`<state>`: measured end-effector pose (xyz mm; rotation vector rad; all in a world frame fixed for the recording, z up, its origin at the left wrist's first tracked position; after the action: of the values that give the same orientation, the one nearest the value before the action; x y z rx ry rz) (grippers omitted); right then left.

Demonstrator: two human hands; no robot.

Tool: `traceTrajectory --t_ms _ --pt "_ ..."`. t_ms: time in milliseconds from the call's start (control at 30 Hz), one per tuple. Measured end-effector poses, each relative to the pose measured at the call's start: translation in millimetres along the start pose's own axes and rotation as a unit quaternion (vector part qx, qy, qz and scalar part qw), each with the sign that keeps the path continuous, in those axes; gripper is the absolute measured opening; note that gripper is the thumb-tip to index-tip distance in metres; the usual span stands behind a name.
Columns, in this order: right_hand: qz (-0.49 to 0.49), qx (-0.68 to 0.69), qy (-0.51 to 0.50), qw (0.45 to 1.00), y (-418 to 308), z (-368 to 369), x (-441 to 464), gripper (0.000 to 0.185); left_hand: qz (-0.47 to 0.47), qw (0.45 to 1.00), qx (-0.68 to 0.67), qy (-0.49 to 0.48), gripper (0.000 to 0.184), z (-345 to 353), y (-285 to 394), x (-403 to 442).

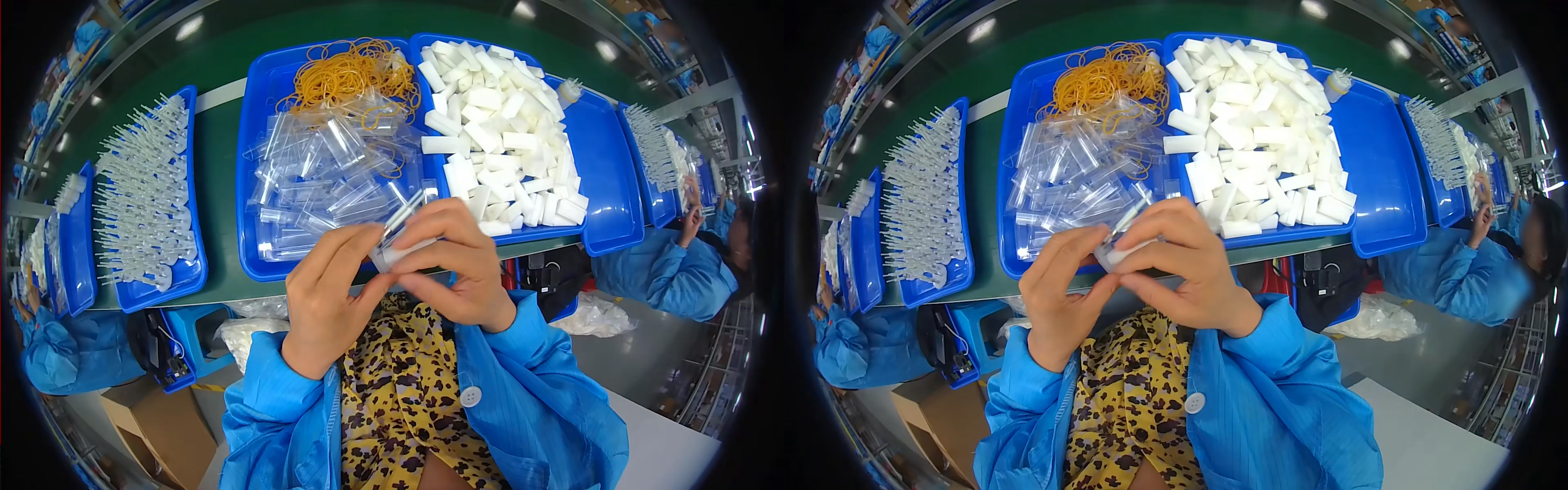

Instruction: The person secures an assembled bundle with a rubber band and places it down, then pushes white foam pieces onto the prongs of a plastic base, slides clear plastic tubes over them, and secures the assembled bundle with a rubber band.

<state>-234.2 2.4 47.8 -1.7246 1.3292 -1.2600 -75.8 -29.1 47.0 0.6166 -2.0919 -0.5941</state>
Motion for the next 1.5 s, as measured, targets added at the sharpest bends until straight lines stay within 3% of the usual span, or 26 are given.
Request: traceTrajectory --t_ms 33,100,133,167,233,267,300,433,567,633,700,767,800,933,1133,1367,1500 --pt "-0.008 0.008 -0.044 0.999 -3 3 3 0.025 0.002 1.0 -0.002 0.002 0.042 -1 -1 0" --pt "0.057 0.139 0.02 0.988 13 -13 5 0.021 -0.025 0.999 -0.018 -0.007 0.04 -2 -4 -2" --pt "0.075 0.091 0.086 0.989 11 -27 10 0.018 -0.026 0.999 -0.019 -0.006 0.04 -2 -4 -2" --pt "0.053 -0.045 0.136 0.988 8 -39 20 0.016 -0.065 0.996 -0.052 0.011 0.041 -3 -7 -3" --pt "0.002 -0.233 0.155 0.96 18 -43 41 0.02 -0.109 0.99 -0.084 0.026 0.041 -3 -11 -6" --pt "0.051 -0.286 0.136 0.947 28 -40 45 0.021 -0.122 0.984 -0.131 0.03 0.042 1 -12 -7" --pt "0.097 -0.338 0.116 0.929 37 -36 48 0.022 -0.132 0.975 -0.176 0.035 0.043 3 -14 -8" --pt "0.122 -0.382 0.122 0.908 55 -32 50 0.02 -0.209 0.936 -0.283 0.029 0.04 8 -20 -17" --pt "0.086 -0.302 0.233 0.92 53 -46 47 0.021 -0.182 0.92 -0.344 0.042 0.038 9 -22 -20" --pt "0.106 -0.137 0.282 0.944 50 -58 40 0.025 -0.195 0.901 -0.385 0.047 0.034 10 -19 -19" --pt "0.111 -0.093 0.247 0.958 44 -60 30 0.03 -0.205 0.88 -0.425 0.052 0.031 12 -20 -18" --pt "0.183 0.049 0.138 0.972 43 -53 18 0.032 -0.169 0.899 -0.4 0.053 0.023 11 -25 -18" --pt "0.227 0.139 0.137 0.954 41 -48 9 0.028 -0.169 0.898 -0.402 0.053 0.023 13 -25 -17" --pt "0.229 0.286 0.083 0.927 37 -40 -11 0.018 -0.148 0.92 -0.349 0.095 0.016 15 -23 -12" --pt "0.19 0.249 0.05 0.948 28 -28 -8 0.017 -0.117 0.943 -0.294 0.101 0.01 15 -19 -9" --pt "0.228 0.27 0.042 0.934 34 -35 -10 0.015 -0.114 0.949 -0.274 0.11 0.009 10 -19 -12" --pt "0.206 0.214 0.0 0.955 22 -25 -7 0.016 -0.111 0.963 -0.224 0.096 0.01 9 -17 -12"
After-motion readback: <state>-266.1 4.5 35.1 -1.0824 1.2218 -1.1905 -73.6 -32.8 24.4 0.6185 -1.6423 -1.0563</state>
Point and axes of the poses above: each hand's wrist, its own x-axis towards the middle knuckle, its own z-axis out of the palm, y = z × x, the point moved 5 cm from there along x, towards the middle knuckle, and after that the axes turned 15 degrees about z, right-handed, at the moved point
